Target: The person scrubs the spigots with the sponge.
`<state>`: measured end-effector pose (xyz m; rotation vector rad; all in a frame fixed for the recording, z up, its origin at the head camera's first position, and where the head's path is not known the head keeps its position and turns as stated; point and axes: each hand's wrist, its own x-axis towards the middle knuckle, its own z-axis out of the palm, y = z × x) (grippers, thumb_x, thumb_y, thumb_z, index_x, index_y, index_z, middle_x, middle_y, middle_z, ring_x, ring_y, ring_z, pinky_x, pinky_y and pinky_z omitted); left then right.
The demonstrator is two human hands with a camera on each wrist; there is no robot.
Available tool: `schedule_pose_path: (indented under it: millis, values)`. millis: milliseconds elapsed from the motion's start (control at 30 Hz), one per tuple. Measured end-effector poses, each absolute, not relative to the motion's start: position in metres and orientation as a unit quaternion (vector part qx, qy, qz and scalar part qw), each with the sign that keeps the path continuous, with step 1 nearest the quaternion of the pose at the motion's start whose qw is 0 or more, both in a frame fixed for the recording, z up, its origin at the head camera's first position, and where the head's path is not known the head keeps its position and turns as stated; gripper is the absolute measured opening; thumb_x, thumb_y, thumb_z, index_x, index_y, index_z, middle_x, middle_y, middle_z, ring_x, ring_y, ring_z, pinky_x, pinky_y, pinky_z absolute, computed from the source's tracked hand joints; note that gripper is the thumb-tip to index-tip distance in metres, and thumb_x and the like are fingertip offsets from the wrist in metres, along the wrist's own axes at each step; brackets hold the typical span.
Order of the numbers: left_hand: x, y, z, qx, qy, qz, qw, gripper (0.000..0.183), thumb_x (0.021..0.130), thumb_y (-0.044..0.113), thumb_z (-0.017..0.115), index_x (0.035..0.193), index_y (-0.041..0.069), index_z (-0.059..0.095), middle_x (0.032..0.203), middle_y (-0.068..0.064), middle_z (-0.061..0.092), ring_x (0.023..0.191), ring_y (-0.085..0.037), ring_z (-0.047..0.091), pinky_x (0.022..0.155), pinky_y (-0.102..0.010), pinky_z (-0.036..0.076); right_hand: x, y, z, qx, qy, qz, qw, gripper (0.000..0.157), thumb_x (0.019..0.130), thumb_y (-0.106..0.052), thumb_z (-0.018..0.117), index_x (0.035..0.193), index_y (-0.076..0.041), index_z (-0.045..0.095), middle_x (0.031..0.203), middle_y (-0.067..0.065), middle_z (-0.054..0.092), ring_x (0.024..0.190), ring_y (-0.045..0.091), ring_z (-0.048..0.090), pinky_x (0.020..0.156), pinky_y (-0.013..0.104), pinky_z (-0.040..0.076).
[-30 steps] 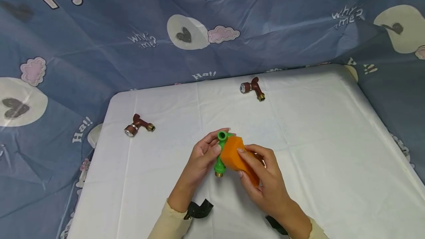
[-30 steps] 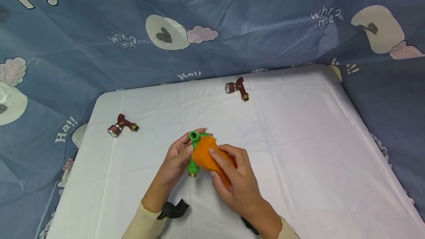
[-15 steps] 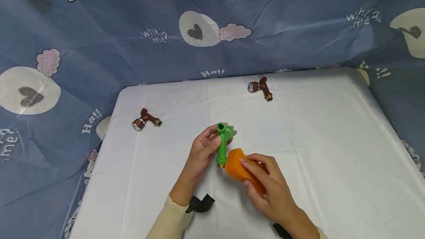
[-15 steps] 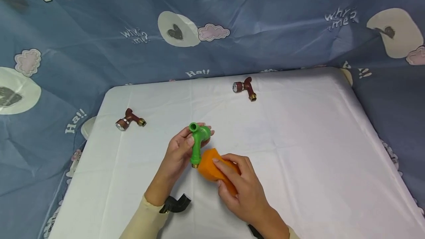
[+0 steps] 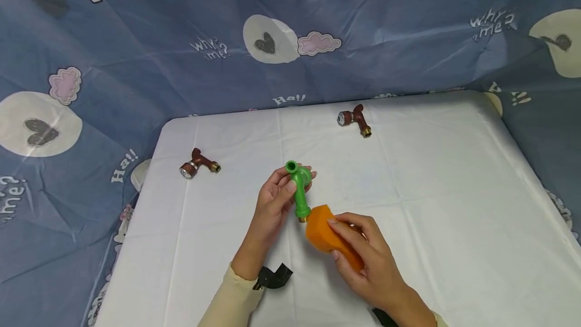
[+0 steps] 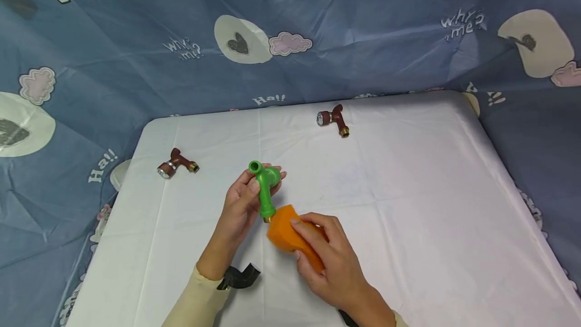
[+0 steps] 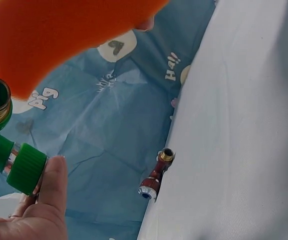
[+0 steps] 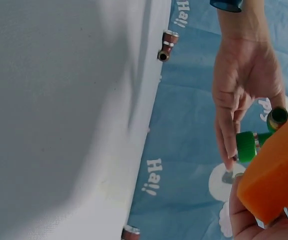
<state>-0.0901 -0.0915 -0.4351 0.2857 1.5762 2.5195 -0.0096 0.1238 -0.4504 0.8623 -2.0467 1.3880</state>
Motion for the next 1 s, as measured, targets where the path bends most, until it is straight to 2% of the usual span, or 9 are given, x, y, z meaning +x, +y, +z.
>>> schedule_pose_path:
  millis: [100,367,467,633,867,1000]
  values:
    - [-0.091,-0.091,-0.436,0.092,0.524,0.844,0.068,0.046,0.106,0.017,0.059,0.144,-0.006,0.046,0.147,-0.036,0.047,0.135,-0.038,0.056,0.113,-0.043,0.044,-0.009,0.123,-0.447,0.324,-0.749,0.516,0.26,0.04,0.106,-0.027,0.061,0.129,0.005,0.068,0.125,0.026,0.059,0.112,0.032,0.057,0.102,0.018,0.045]
    - [-0.092,-0.088,-0.437,0.078,0.528,0.844,0.053,0.045,0.105,0.015,0.059,0.143,-0.005,0.046,0.144,-0.026,0.055,0.132,-0.034,0.06,0.111,-0.041,0.046,-0.006,0.119,-0.439,0.347,-0.736,0.524,0.252,0.038,0.105,-0.025,0.063,0.128,0.005,0.068,0.124,0.026,0.059,0.112,0.032,0.057,0.104,0.02,0.045]
    - [-0.092,-0.087,-0.437,0.071,0.531,0.843,0.052,0.047,0.105,0.016,0.06,0.144,-0.005,0.045,0.145,-0.027,0.055,0.132,-0.033,0.06,0.111,-0.041,0.046,-0.005,0.119,-0.436,0.357,-0.731,0.524,0.253,0.038,0.105,-0.024,0.063,0.128,0.005,0.068,0.123,0.026,0.059,0.112,0.032,0.057,0.105,0.02,0.045]
    - [-0.092,-0.086,-0.439,0.065,0.534,0.841,0.061,0.053,0.104,0.017,0.062,0.146,-0.008,0.043,0.147,-0.035,0.048,0.132,-0.034,0.06,0.111,-0.041,0.046,-0.008,0.117,-0.433,0.367,-0.733,0.5,0.28,0.036,0.104,-0.022,0.062,0.126,0.006,0.068,0.123,0.027,0.059,0.111,0.033,0.056,0.107,0.023,0.044]
    - [-0.09,-0.085,-0.438,0.073,0.543,0.831,0.093,0.049,0.105,0.018,0.061,0.147,-0.006,0.049,0.144,-0.031,0.055,0.131,-0.036,0.06,0.111,-0.043,0.047,-0.013,0.123,-0.441,0.332,-0.77,0.451,0.305,0.036,0.105,-0.025,0.057,0.126,0.002,0.07,0.122,0.025,0.061,0.108,0.035,0.057,0.108,0.022,0.041]
    - [-0.089,-0.086,-0.438,0.089,0.548,0.826,0.1,0.048,0.106,0.019,0.06,0.145,-0.008,0.05,0.143,-0.033,0.054,0.129,-0.036,0.062,0.111,-0.046,0.047,-0.018,0.129,-0.442,0.306,-0.784,0.44,0.314,0.037,0.105,-0.026,0.056,0.126,0.0,0.071,0.122,0.025,0.062,0.106,0.037,0.056,0.105,0.022,0.042]
